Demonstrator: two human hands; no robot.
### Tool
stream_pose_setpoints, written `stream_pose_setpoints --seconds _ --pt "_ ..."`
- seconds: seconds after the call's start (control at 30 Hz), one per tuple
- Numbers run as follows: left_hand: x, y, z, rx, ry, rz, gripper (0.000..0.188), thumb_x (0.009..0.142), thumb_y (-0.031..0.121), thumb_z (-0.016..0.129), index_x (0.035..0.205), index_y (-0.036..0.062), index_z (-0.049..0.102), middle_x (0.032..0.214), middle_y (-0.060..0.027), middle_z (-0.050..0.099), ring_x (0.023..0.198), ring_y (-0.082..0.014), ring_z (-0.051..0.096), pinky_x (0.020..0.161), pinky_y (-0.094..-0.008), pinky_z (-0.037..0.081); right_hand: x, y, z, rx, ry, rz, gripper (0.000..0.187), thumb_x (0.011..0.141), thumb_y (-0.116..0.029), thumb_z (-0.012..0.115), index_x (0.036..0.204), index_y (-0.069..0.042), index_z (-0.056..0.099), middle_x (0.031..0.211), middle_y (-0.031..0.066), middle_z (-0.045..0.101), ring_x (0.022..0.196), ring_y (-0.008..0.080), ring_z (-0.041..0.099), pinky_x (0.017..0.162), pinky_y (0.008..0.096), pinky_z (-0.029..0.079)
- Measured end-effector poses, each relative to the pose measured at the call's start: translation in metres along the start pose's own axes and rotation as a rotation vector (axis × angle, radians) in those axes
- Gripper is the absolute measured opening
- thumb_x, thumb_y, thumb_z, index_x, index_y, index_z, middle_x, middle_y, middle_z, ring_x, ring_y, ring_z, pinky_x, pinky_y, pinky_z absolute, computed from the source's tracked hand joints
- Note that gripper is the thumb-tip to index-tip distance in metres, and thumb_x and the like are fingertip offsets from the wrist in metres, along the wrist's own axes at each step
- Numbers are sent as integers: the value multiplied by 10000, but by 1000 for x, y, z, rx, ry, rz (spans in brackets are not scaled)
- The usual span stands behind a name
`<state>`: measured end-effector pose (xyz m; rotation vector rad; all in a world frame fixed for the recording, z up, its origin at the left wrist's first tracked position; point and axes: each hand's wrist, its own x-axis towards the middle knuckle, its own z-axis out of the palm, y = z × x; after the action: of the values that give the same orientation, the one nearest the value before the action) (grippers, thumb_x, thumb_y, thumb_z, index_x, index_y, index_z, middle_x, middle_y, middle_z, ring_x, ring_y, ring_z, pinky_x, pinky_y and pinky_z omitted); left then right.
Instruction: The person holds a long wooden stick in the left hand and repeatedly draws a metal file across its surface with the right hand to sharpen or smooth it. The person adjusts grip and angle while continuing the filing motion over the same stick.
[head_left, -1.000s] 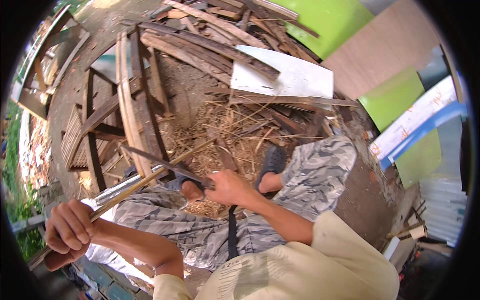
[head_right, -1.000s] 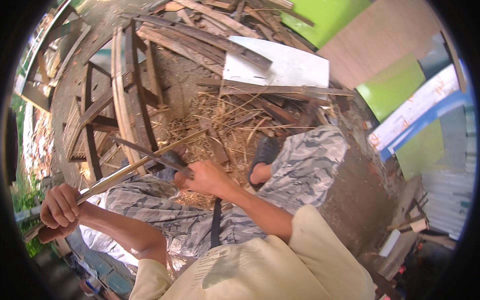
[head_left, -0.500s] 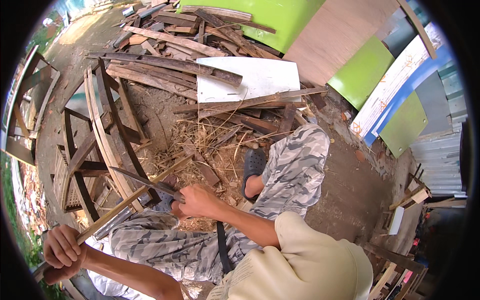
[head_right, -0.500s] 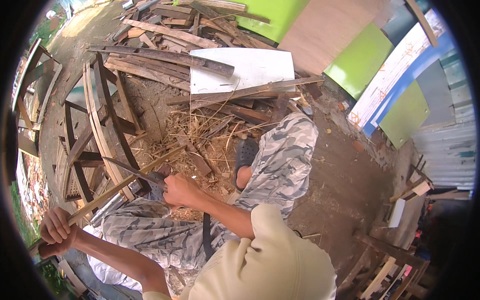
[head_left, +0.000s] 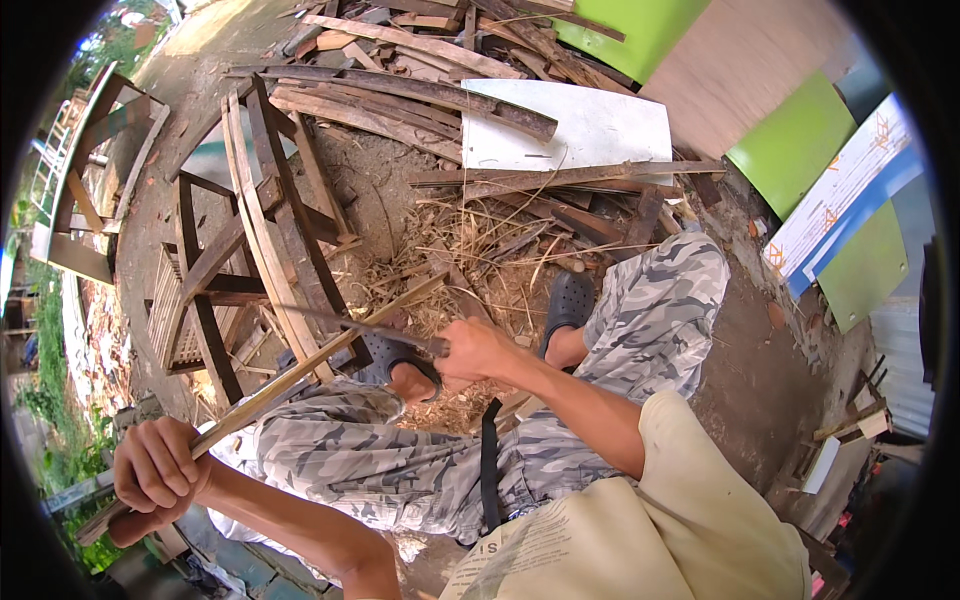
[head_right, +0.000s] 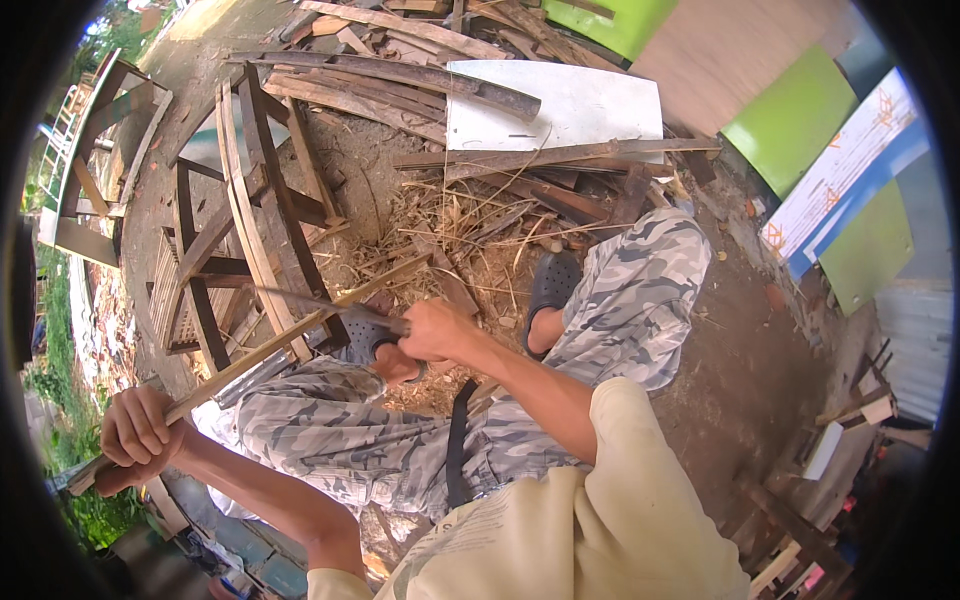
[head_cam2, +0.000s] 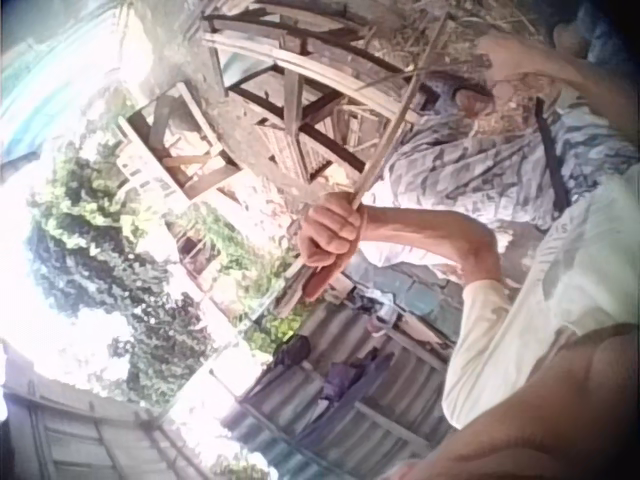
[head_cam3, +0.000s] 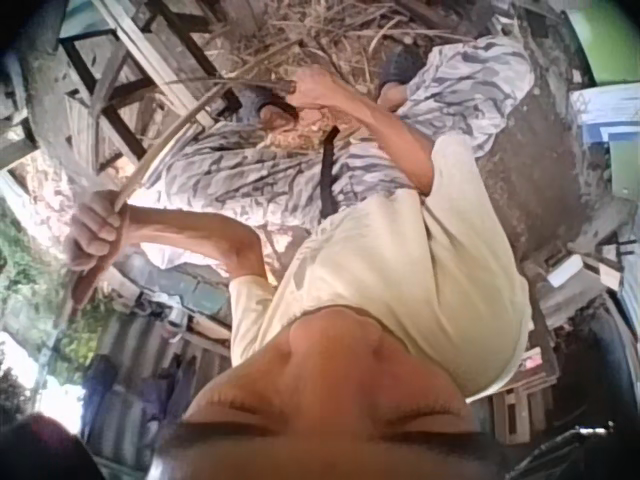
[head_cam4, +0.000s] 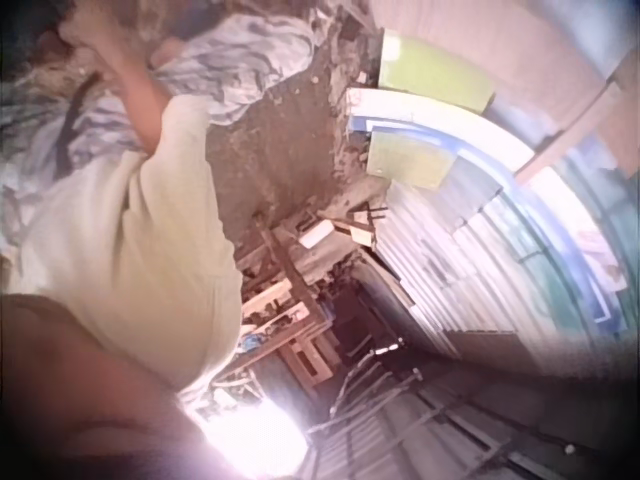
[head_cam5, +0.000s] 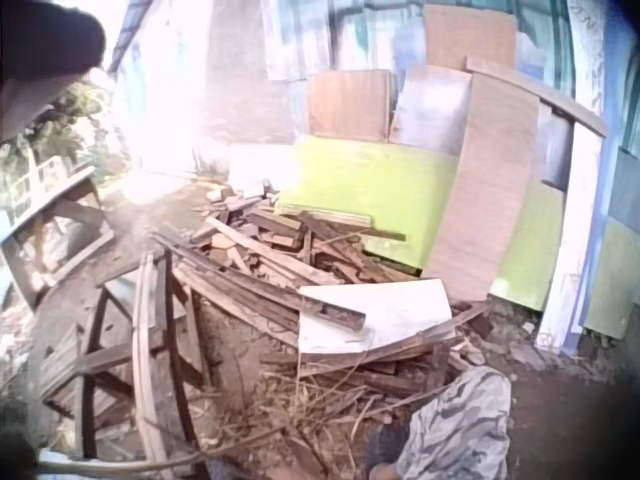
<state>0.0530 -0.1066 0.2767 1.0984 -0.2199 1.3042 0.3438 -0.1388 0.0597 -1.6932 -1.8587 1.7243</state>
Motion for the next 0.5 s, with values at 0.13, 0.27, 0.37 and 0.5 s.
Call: stream_pose_setpoints --seconds 0.13,0.27,0.37,0.5 --pt "8 -4 6 -13 -69 10 576 838 344 774 485 177 350 379 69 366 300 -16 298 311 -155 203 4 67 -6 -135 103 158 278 718 -193 592 876 7 703 766 271 669 765 409 682 743 454 552" --pt "6 -10 5 -29 -89 8 561 856 352 754 496 171 364 377 63 370 298 -17 300 306 -161 205 -26 5 1 -13 97 -160 283 757 -265 598 842 -6 674 724 260 650 741 423 671 728 475 539" --pt "10 -13 6 -24 -114 -6 573 853 377 755 501 174 351 379 67 369 299 -14 299 305 -162 204 -36 -36 -3 -8 58 -246 290 758 -266 600 865 -8 677 761 276 656 769 428 673 757 472 538" --pt "9 -8 0 89 -12 25 583 811 473 769 543 179 342 401 80 356 320 -5 297 326 -157 220 13 59 22 16 183 88 294 718 -217 616 824 51 677 783 303 653 787 431 676 742 474 536"
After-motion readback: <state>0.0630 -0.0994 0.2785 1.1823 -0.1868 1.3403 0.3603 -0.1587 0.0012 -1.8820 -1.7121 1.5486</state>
